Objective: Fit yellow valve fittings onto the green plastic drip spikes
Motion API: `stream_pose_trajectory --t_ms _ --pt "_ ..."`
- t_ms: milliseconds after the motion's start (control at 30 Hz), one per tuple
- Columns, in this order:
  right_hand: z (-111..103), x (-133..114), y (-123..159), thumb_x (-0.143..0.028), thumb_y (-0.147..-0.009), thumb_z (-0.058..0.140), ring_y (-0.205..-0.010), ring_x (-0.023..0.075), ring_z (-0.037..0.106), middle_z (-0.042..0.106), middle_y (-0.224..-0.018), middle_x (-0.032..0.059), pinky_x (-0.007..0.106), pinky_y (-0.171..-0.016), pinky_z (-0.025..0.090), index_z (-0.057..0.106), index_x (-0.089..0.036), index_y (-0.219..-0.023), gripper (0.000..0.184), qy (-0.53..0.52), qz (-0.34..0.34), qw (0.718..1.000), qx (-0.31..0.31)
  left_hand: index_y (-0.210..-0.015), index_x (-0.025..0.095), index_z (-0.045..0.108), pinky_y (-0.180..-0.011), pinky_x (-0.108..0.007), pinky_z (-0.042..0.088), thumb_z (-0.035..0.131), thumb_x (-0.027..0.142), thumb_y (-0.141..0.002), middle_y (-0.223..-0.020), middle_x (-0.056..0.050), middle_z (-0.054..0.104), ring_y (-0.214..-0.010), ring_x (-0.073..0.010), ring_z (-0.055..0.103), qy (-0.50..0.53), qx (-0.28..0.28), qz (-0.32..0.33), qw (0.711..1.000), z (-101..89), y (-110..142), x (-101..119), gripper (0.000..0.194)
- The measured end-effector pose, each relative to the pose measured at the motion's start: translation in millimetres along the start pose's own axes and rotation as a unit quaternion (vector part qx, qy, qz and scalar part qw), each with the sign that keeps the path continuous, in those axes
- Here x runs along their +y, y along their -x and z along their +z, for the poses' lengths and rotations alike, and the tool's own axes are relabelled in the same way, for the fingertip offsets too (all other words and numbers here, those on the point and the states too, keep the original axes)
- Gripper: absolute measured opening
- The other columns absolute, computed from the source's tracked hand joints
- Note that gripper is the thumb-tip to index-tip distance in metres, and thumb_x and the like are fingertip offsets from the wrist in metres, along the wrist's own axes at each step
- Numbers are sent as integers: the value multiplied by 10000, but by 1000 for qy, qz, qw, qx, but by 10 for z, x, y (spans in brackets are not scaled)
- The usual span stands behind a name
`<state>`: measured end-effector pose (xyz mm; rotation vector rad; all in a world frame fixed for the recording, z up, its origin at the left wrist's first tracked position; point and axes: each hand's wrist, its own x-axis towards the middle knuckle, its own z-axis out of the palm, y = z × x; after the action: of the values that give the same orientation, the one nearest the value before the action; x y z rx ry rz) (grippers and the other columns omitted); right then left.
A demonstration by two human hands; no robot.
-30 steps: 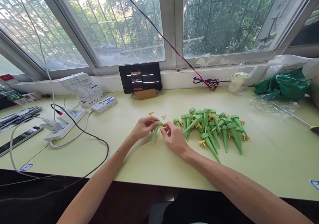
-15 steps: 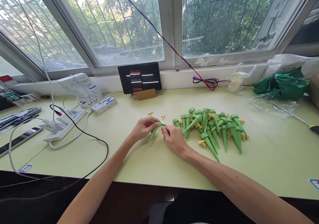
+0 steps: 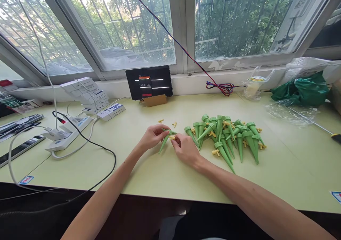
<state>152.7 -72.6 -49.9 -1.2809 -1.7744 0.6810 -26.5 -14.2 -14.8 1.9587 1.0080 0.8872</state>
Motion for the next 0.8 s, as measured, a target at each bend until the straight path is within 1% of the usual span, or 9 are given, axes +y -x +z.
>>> stream_pose_trajectory --t_ms 167,300,367,500,600,700,800 --pt "-1 -8 5 -262 -952 527 -602 151 549 666 -707 34 263 -590 355 616 -184 -798 194 16 5 1000 -10 -940 149 732 -507 -230 477 697 436 -850 -783 -60 667 -582 -119 559 3 -1 -1 1000 -3 -5 -11 303" --pt "-9 -21 17 -242 -944 537 -647 163 588 682 -749 31 259 -621 390 621 -180 -986 112 -11 5 1000 1 -936 144 730 -524 -234 489 699 426 -850 -786 -61 666 -579 -113 549 5 -2 -2 1000 -3 -4 13 297" --pt "-12 -26 17 -230 -937 543 -669 163 597 686 -787 32 255 -630 403 607 -182 -1015 112 -23 -1 1000 9 -932 146 732 -526 -234 489 699 428 -849 -772 -57 664 -577 -113 547 0 -1 -3 1000 0 -2 30 296" --pt "-9 -19 9 -218 -931 547 -706 159 600 693 -845 42 252 -653 415 603 -185 -928 65 -25 -14 999 14 -933 147 736 -521 -235 471 692 435 -853 -794 -65 670 -582 -115 541 -6 -4 2 1000 3 1 31 302" --pt "-2 -2 5 -212 -931 552 -704 158 600 695 -827 40 255 -664 417 611 -182 -908 70 -23 -15 1000 5 -943 146 736 -523 -237 458 686 431 -860 -812 -70 668 -602 -121 543 -7 -9 7 1000 1 0 6 301" --pt "2 10 7 -216 -942 541 -675 155 590 690 -792 36 254 -647 404 617 -183 -883 101 -18 -16 1000 -3 -943 147 735 -523 -240 455 685 427 -862 -800 -65 662 -609 -126 548 -6 -13 1 1000 -2 1 -16 296" --pt "-2 4 8 -250 -969 512 -608 148 552 659 -716 25 257 -612 376 606 -188 -823 185 -4 -13 1000 -7 -940 151 733 -513 -236 441 685 417 -865 -774 -46 640 -592 -117 531 -2 -16 -4 1000 -5 3 -26 280"
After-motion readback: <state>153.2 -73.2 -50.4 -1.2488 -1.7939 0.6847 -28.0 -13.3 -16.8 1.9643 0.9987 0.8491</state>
